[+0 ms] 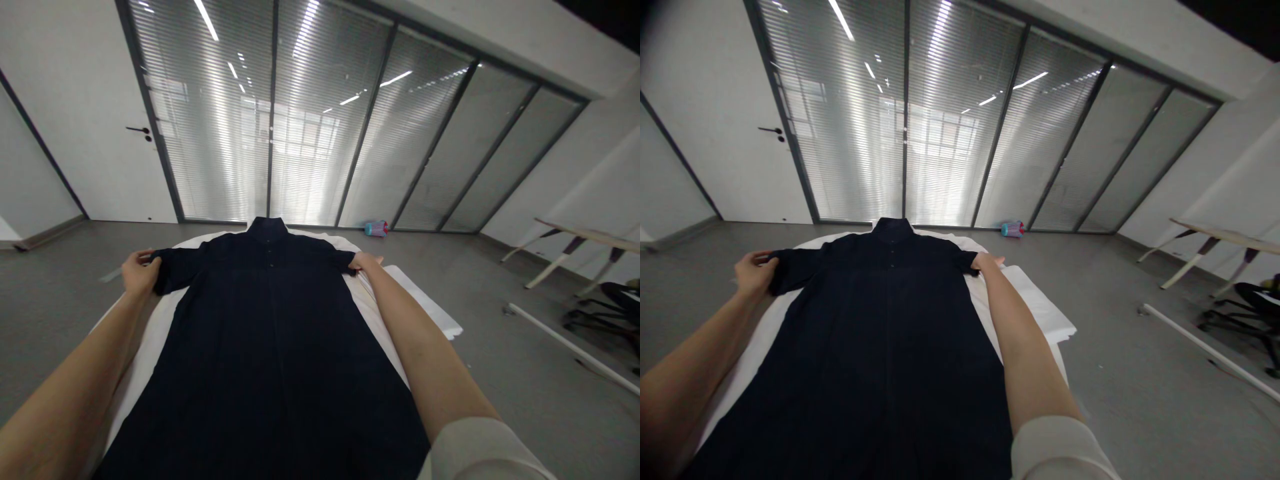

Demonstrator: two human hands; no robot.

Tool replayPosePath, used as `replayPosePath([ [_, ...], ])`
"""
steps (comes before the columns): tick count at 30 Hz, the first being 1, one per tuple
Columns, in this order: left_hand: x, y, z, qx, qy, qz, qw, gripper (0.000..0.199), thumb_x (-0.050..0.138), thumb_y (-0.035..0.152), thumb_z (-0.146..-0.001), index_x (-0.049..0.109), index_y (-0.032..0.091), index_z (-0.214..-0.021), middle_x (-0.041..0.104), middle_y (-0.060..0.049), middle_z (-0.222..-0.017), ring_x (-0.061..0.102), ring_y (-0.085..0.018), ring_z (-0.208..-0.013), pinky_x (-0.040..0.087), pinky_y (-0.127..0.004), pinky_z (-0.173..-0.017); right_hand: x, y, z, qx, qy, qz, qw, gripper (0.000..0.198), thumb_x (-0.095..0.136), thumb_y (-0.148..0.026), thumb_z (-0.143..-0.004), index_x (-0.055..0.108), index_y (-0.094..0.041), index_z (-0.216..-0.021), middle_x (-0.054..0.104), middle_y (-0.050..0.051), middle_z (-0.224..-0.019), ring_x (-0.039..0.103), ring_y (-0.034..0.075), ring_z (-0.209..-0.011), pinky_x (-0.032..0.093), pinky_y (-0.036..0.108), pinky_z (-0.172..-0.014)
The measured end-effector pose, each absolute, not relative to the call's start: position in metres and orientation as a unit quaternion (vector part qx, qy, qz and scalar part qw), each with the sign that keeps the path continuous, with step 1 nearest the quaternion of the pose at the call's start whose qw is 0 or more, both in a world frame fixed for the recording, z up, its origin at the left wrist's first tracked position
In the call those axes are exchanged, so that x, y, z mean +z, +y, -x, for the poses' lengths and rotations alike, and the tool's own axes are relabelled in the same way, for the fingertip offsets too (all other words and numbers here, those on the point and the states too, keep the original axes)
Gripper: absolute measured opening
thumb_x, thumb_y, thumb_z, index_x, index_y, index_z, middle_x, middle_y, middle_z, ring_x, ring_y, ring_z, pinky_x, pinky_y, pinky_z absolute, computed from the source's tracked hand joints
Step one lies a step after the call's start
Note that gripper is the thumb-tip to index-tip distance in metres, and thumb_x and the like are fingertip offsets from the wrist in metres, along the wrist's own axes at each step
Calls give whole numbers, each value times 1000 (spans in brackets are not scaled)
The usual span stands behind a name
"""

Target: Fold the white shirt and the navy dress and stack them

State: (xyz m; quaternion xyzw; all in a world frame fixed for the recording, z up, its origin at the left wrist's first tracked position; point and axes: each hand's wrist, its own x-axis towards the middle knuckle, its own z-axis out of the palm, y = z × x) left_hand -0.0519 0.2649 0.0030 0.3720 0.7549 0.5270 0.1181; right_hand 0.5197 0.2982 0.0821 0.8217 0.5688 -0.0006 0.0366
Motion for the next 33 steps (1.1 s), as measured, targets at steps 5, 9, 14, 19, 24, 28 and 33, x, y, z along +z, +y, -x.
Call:
replayPosePath([
  [5, 15, 266, 55, 523, 769, -343, 133, 52, 66, 21, -84, 55, 10, -134, 65, -5, -101, 58, -13, -79, 50, -25, -69, 92, 297, -490, 35, 587, -806, 69, 35, 55, -24, -93, 71, -6, -119, 68, 22, -122, 58, 34, -123, 29, 54, -106],
  [9, 25, 271, 62, 490, 780, -333, 201, 47, 66, 23, -84, 57, 2, -125, 67, -9, -89, 63, -16, -75, 53, -28, -65, 95, 299, -449, 72, 679, -730, 32, 36, 51, -26, -97, 69, -6, -121, 63, 25, -130, 56, 34, -125, 31, 49, -107],
  [14, 34, 269, 66, 429, 793, -370, 224, 30, 74, 22, -75, 67, 3, -97, 71, -15, -84, 69, -26, -81, 54, -36, -67, 84, 284, -395, 53, 758, -650, -2, 37, 46, -34, -97, 69, -13, -118, 66, 18, -124, 63, 30, -111, 47, 39, -90],
  [19, 57, 269, 49, 400, 801, -432, 108, 44, 73, 23, -77, 63, 7, -116, 70, -20, -113, 64, -33, -113, 47, -42, -89, 58, 257, -356, 41, 796, -603, -39, 35, 41, -32, -100, 69, -16, -112, 67, 14, -117, 63, 26, -104, 46, 34, -86],
  [24, 74, 265, -24, 378, 700, -606, -14, 37, 63, 31, -88, 61, 18, -123, 73, -10, -108, 69, -25, -101, 49, -33, -85, 33, 247, -337, 69, 813, -568, -106, 29, 44, -27, -99, 71, -16, -105, 69, 14, -111, 59, 29, -109, 42, 40, -93],
  [28, 66, 252, -83, 246, 611, -752, -9, 36, 65, 31, -87, 64, 23, -122, 75, -7, -108, 71, -26, -97, 52, -32, -81, 23, 249, -333, -11, 834, -520, -186, 30, 50, -22, -96, 66, -16, -120, 71, 10, -104, 62, 23, -99, 44, 34, -89],
  [33, 68, 256, -85, 236, 515, -814, 125, 31, 62, 40, -87, 73, 19, -108, 77, -6, -104, 72, -23, -90, 55, -30, -81, 19, 247, -329, -81, 846, -463, -252, 39, 57, -18, -91, 60, -16, -130, 70, 6, -101, 62, 20, -96, 45, 32, -91],
])
